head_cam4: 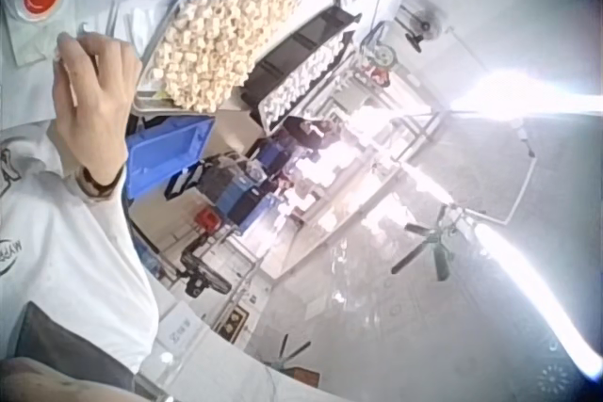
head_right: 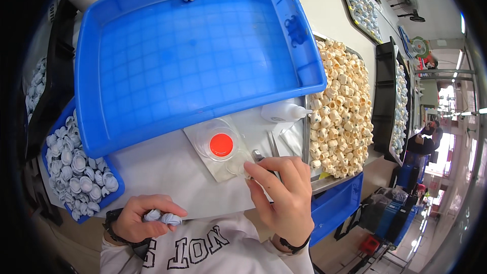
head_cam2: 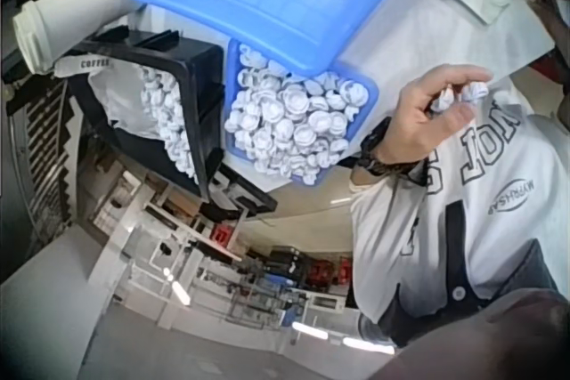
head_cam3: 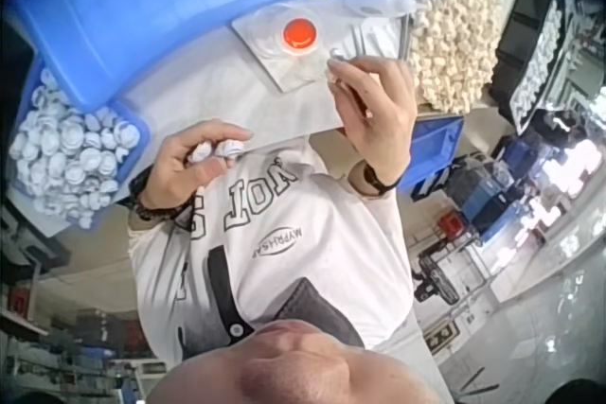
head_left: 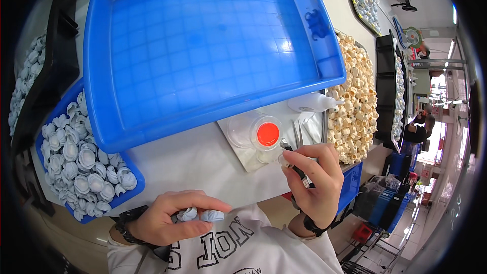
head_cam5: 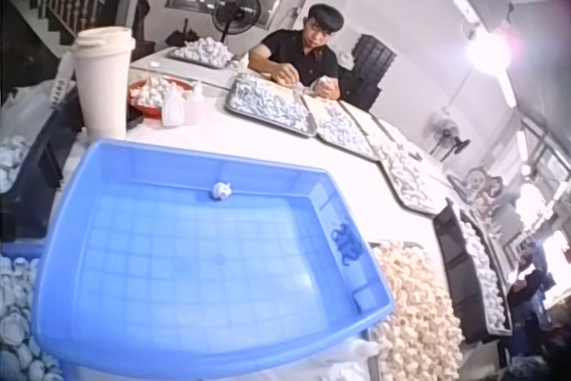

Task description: The person assembles small decorative items by inserting white plastic pieces into light blue fabric-wrapped bases. They pick up the components from trays, apply a small amount of adhesive from a bottle, and place the finished units into a blue tray.

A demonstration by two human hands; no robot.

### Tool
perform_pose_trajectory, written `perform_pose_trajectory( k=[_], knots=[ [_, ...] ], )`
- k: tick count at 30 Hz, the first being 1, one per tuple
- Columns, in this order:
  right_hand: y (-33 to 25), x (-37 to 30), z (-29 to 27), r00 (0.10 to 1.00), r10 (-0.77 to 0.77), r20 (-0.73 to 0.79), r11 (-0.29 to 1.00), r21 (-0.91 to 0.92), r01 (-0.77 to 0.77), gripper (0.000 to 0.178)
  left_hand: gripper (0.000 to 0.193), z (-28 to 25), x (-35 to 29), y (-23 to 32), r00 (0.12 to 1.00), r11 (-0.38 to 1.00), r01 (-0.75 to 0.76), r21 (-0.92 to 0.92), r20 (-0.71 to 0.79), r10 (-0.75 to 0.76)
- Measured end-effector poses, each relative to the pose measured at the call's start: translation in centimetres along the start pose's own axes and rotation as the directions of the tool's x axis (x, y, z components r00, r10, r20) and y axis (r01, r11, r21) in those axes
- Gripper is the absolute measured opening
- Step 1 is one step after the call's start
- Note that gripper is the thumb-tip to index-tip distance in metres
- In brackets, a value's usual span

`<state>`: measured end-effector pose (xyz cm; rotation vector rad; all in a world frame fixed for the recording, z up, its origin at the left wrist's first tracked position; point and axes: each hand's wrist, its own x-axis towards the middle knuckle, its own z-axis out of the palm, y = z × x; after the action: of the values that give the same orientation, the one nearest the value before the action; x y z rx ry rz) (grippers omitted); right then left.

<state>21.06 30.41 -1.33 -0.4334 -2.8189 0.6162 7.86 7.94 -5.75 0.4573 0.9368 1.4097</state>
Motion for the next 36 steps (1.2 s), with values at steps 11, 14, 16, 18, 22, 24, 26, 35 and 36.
perform_pose_trajectory(
  k=[11, 14, 16, 18, 22, 24, 26, 35, 36],
  knots=[
    [0.3, -0.5, 0.3, 0.999, 0.026, -0.042, 0.999, 0.037, -0.024, 0.031, 0.037, 0.5, -0.1, 0.3, 0.991, 0.983, 0.069, -0.171, -0.104, -0.088],
    [0.6, -0.9, 0.3, 0.999, 0.031, -0.043, 0.998, 0.053, -0.028, 0.033, 0.040, 0.3, 0.0, 0.0, 0.988, 0.973, 0.075, -0.217, -0.118, -0.102],
    [0.8, -1.0, 0.3, 0.998, 0.034, -0.055, 0.998, 0.062, -0.030, 0.033, 0.045, 0.6, 0.5, 0.0, 0.982, 0.987, 0.055, -0.153, -0.171, -0.082],
    [0.6, -1.2, 0.7, 0.996, 0.030, -0.089, 0.997, 0.073, -0.023, 0.033, 0.044, 0.5, 0.1, -0.2, 0.981, 0.993, 0.054, -0.108, -0.179, -0.073],
    [0.5, -1.8, 0.7, 0.985, 0.051, -0.167, 0.981, 0.191, -0.018, 0.033, 0.040, 0.5, 0.1, 0.3, 0.983, 0.996, 0.078, -0.049, -0.165, -0.085],
    [0.1, -1.6, 0.9, 0.973, -0.079, -0.217, 0.908, 0.388, 0.160, 0.033, 0.035, 0.5, 0.2, 0.4, 0.983, 0.996, 0.076, -0.042, -0.166, -0.082],
    [-0.8, -1.1, 1.5, 0.935, -0.242, -0.260, 0.785, 0.514, 0.346, 0.033, 0.032, 0.7, 0.2, 0.2, 0.985, 0.998, 0.021, -0.057, -0.171, -0.030],
    [-3.8, -0.3, 3.4, 0.955, -0.283, -0.088, 0.737, 0.618, 0.276, 0.033, 0.037, 0.3, -0.1, -0.9, 0.980, 0.993, -0.117, -0.001, -0.162, 0.115],
    [-3.8, -0.3, 3.5, 0.956, -0.289, -0.057, 0.743, 0.616, 0.262, 0.032, 0.036, 0.2, -0.1, -1.0, 0.980, 0.992, -0.122, 0.019, -0.157, 0.123]
  ],
)
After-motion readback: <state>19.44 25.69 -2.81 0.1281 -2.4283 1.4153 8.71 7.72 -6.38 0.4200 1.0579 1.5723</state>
